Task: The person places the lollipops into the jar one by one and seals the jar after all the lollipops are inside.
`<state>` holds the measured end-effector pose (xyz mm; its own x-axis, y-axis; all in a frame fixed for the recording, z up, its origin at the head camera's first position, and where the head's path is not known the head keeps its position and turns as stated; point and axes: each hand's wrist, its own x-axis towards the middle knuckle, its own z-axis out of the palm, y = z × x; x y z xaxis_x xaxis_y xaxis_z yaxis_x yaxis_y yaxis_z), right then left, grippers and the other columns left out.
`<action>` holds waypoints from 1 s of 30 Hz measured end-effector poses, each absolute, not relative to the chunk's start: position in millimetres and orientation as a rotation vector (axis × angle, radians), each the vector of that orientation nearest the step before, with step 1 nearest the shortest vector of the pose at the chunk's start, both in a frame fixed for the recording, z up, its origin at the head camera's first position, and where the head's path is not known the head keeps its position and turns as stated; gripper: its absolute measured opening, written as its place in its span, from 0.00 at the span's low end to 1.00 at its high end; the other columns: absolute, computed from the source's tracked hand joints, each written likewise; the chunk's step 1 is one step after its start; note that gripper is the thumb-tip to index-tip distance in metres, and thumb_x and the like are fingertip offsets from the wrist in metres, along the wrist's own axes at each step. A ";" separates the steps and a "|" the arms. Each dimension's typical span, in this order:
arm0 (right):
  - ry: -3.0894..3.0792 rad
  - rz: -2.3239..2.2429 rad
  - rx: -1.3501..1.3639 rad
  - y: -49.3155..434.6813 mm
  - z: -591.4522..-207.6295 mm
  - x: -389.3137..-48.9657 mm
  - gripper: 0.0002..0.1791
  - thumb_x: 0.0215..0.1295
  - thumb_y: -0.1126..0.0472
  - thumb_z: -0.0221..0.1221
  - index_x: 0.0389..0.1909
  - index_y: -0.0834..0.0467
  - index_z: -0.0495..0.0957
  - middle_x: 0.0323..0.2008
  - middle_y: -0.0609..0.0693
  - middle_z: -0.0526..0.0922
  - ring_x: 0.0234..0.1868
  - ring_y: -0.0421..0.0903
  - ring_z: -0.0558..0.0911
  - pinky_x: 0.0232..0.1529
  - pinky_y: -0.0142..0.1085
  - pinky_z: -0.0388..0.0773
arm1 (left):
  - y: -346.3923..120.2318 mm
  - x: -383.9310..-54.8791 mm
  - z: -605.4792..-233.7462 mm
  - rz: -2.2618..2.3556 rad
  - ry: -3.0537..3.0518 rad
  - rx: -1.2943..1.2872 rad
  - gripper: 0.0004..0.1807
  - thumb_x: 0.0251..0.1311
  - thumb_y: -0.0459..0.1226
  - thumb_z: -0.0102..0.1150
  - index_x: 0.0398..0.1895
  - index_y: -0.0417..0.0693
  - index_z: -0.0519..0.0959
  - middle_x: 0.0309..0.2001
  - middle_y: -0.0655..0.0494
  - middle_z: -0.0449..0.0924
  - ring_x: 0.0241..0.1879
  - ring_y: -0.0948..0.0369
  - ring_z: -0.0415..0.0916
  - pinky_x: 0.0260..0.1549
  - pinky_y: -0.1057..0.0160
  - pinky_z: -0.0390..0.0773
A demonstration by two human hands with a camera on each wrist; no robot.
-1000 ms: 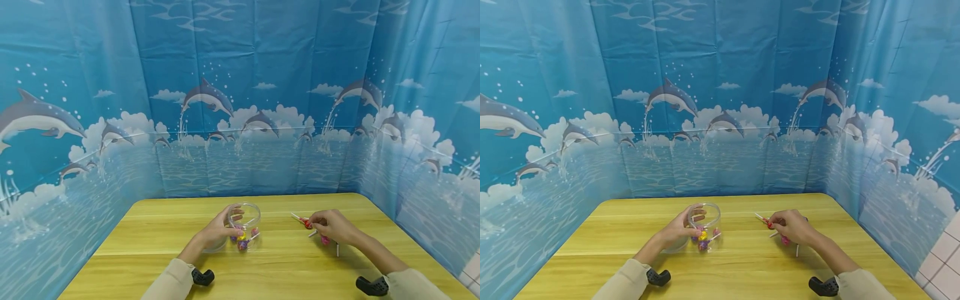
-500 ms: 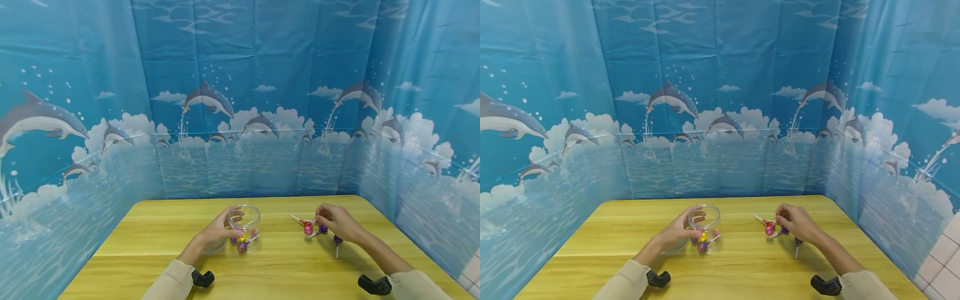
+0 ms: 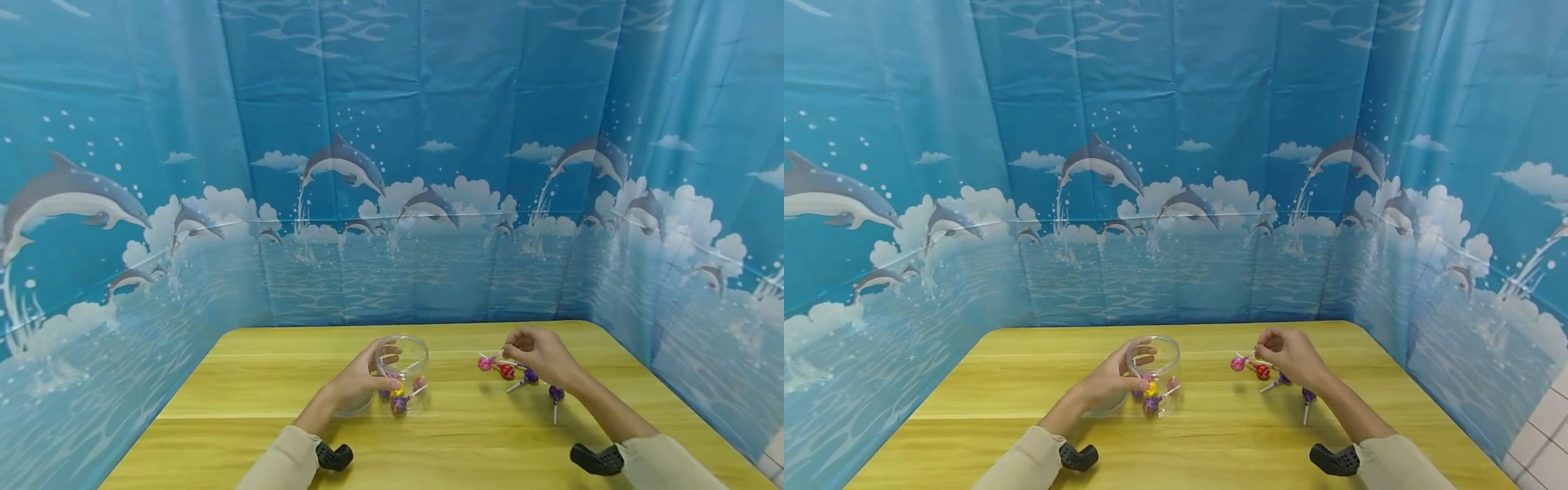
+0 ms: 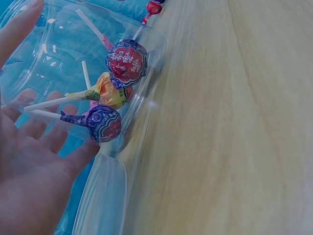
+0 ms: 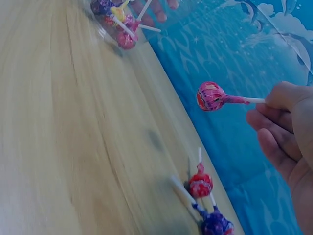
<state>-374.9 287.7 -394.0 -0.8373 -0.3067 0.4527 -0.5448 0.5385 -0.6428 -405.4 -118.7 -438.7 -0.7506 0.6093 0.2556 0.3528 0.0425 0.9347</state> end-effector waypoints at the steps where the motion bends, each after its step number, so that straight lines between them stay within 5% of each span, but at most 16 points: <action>1: -2.490 1.194 0.712 285.5 -392.9 -375.7 0.07 0.74 0.62 0.64 0.41 0.62 0.81 0.36 0.51 0.87 0.38 0.45 0.88 0.38 0.35 0.83 | -118.7 -404.8 -437.9 1.780 2.109 0.987 0.45 0.64 0.35 0.70 0.81 0.53 0.57 0.75 0.38 0.61 0.74 0.42 0.59 0.67 0.42 0.67; 30: -2.345 1.375 0.735 216.8 -362.2 -394.6 0.09 0.75 0.61 0.62 0.41 0.65 0.81 0.35 0.51 0.88 0.38 0.45 0.88 0.45 0.38 0.84 | -118.7 -405.9 -437.3 1.771 2.119 0.981 0.47 0.64 0.36 0.70 0.82 0.47 0.54 0.73 0.44 0.63 0.74 0.44 0.60 0.68 0.41 0.66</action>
